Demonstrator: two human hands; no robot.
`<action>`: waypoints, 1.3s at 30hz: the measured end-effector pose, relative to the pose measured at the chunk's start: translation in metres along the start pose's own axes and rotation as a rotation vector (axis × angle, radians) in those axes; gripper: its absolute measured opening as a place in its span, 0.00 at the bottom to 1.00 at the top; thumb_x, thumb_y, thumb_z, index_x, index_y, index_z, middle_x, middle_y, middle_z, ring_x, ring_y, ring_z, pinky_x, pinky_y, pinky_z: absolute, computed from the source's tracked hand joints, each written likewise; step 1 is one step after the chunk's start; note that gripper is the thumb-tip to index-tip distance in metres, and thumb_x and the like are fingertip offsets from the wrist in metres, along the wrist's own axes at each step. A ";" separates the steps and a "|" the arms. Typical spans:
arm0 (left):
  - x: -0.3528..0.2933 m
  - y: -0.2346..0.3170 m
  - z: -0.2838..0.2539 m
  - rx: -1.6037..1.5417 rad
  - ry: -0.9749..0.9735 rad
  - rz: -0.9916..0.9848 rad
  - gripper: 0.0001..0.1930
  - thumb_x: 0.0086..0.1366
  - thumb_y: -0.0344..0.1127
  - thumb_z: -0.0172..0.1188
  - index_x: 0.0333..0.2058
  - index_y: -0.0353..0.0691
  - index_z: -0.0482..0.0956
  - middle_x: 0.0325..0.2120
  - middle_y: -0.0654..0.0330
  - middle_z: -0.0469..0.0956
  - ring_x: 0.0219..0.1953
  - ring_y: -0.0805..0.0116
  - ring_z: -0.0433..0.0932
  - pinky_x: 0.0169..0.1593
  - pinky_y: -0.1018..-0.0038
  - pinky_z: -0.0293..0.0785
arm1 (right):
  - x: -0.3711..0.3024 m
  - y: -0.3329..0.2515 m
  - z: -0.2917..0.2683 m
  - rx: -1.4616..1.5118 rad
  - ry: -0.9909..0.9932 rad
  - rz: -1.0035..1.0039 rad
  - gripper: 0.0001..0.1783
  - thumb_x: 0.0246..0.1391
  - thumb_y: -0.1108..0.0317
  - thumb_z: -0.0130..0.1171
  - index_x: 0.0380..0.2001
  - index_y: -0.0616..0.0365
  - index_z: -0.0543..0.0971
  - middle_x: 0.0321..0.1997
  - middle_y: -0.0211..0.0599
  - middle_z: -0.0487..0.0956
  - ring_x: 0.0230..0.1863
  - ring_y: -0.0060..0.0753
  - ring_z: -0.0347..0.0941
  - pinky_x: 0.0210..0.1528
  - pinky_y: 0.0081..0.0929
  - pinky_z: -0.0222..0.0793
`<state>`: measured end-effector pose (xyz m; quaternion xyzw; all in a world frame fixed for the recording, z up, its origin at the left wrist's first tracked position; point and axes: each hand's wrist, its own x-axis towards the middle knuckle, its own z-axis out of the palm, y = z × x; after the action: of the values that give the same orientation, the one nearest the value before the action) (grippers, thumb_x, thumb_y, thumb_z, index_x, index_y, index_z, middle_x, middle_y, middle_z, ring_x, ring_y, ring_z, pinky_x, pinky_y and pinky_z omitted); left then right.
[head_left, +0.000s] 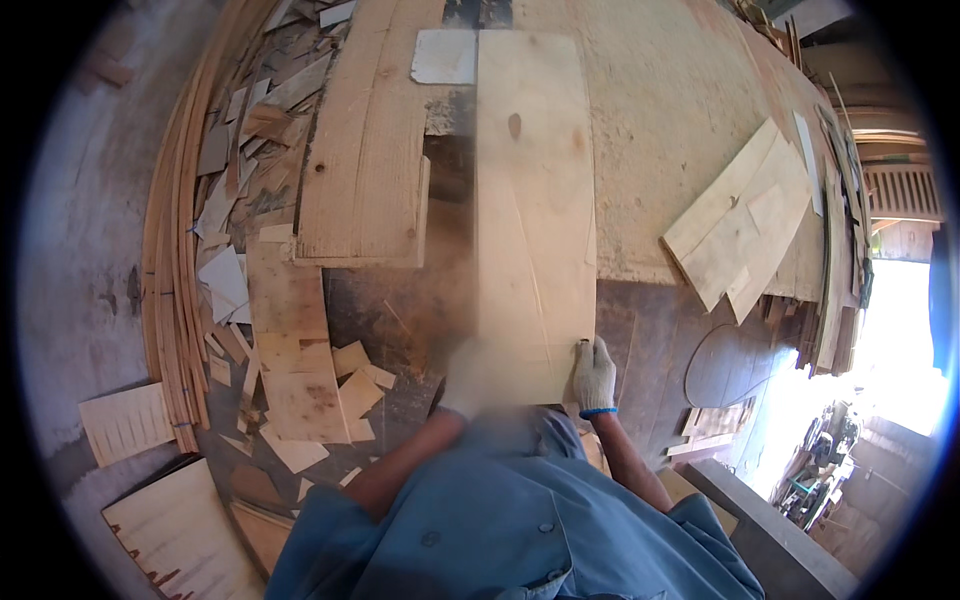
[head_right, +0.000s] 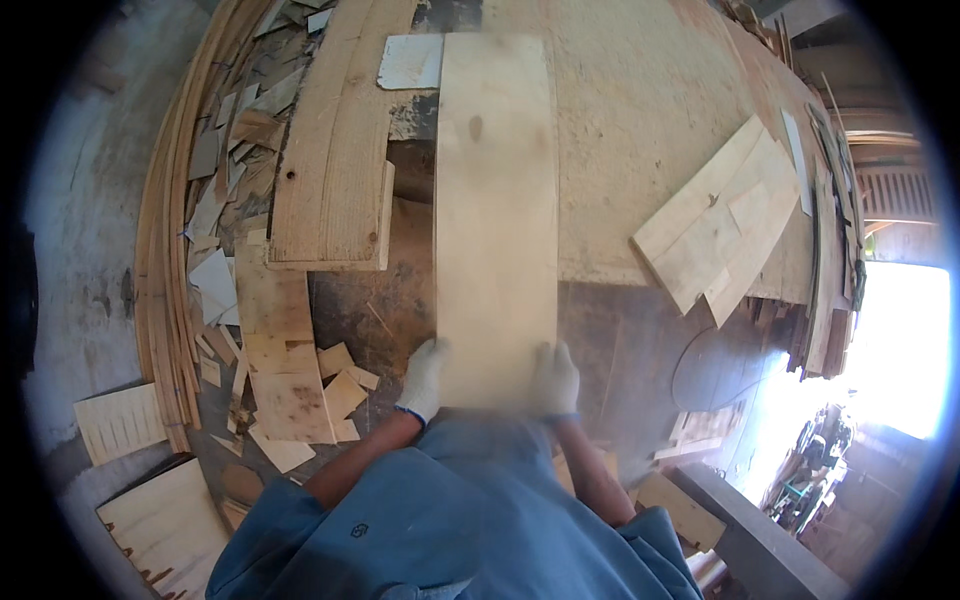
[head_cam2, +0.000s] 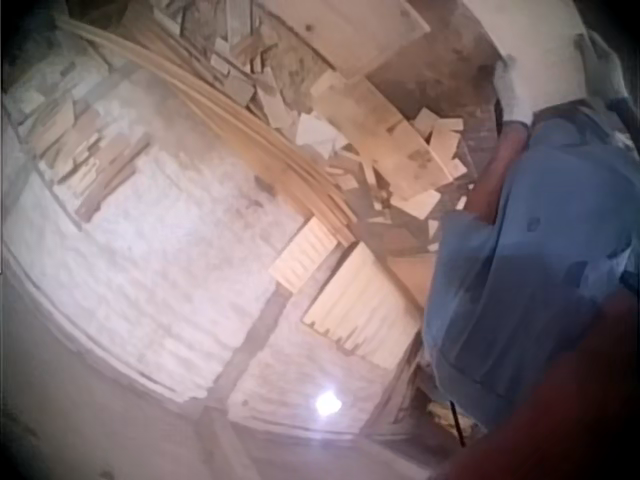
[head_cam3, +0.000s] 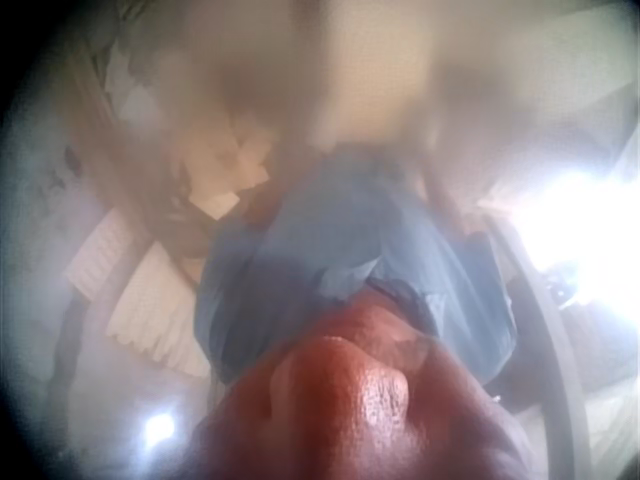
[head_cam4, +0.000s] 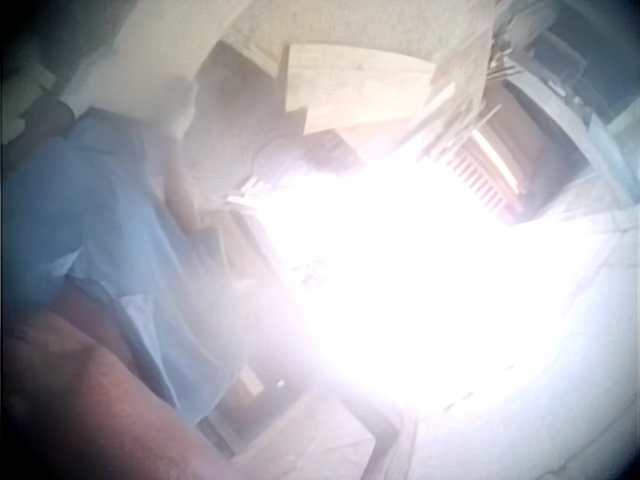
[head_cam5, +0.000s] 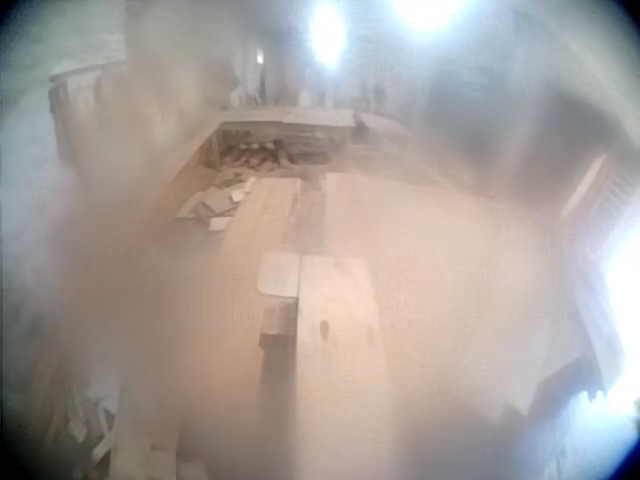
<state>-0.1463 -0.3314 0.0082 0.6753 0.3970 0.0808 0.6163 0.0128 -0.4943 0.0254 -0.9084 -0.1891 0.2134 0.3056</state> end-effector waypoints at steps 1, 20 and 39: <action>0.001 0.001 -0.002 0.009 -0.007 0.008 0.23 0.73 0.53 0.49 0.36 0.34 0.77 0.29 0.62 0.76 0.33 0.73 0.73 0.39 0.70 0.71 | 0.001 0.000 0.001 0.021 -0.005 0.041 0.16 0.67 0.60 0.48 0.45 0.62 0.77 0.37 0.59 0.79 0.39 0.60 0.77 0.42 0.41 0.71; 0.031 -0.040 0.014 0.110 0.080 0.170 0.14 0.70 0.40 0.52 0.36 0.35 0.80 0.33 0.52 0.81 0.34 0.62 0.79 0.39 0.64 0.74 | 0.031 -0.003 0.003 0.107 0.096 0.123 0.16 0.67 0.60 0.50 0.41 0.62 0.78 0.28 0.47 0.78 0.29 0.33 0.73 0.36 0.33 0.69; 0.039 -0.004 -0.002 -0.302 0.166 -0.117 0.13 0.69 0.39 0.53 0.31 0.35 0.78 0.27 0.63 0.76 0.30 0.72 0.72 0.35 0.69 0.70 | 0.045 -0.018 0.012 0.111 0.019 0.130 0.18 0.66 0.57 0.45 0.39 0.61 0.76 0.37 0.60 0.78 0.41 0.67 0.74 0.43 0.51 0.68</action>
<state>-0.1228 -0.3055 -0.0100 0.5417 0.4684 0.1589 0.6796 0.0401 -0.4539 0.0159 -0.9023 -0.1149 0.2343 0.3430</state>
